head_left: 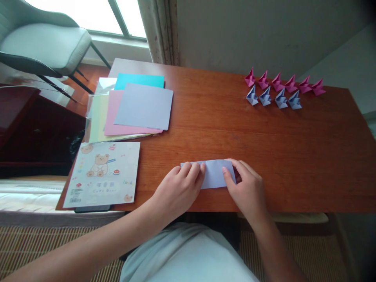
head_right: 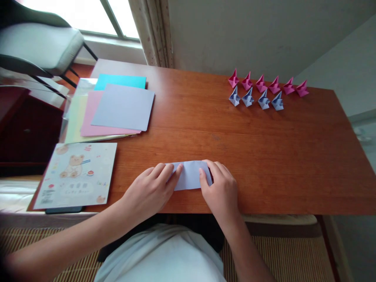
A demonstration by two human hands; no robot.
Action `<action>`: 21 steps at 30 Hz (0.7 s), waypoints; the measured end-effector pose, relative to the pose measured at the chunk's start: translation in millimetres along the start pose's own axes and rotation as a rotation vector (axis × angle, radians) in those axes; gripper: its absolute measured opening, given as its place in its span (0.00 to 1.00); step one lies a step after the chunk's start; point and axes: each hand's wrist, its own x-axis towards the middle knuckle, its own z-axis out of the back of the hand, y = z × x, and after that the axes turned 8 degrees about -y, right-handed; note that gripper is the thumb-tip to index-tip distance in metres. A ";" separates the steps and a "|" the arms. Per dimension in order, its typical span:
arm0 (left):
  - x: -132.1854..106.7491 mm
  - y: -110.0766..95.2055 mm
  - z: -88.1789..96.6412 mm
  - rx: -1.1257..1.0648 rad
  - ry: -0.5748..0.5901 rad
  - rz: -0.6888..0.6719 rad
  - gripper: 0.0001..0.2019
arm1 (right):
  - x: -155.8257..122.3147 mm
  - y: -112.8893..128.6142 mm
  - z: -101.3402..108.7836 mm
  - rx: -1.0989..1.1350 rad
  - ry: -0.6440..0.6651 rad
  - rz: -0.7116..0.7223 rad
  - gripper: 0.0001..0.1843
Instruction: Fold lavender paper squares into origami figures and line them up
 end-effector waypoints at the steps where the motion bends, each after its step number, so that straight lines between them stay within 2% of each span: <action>1: 0.7 0.6 0.2 0.003 0.010 -0.007 0.22 | 0.2 -0.7 0.1 -0.010 0.003 0.012 0.10; 7: 4.4 5.9 0.1 0.004 0.051 -0.025 0.23 | -1.0 -3.6 -0.5 -0.019 -0.009 0.079 0.09; 21: 6.5 9.6 0.4 0.021 0.044 -0.060 0.22 | -3.9 -8.4 -1.5 -0.012 -0.038 0.175 0.11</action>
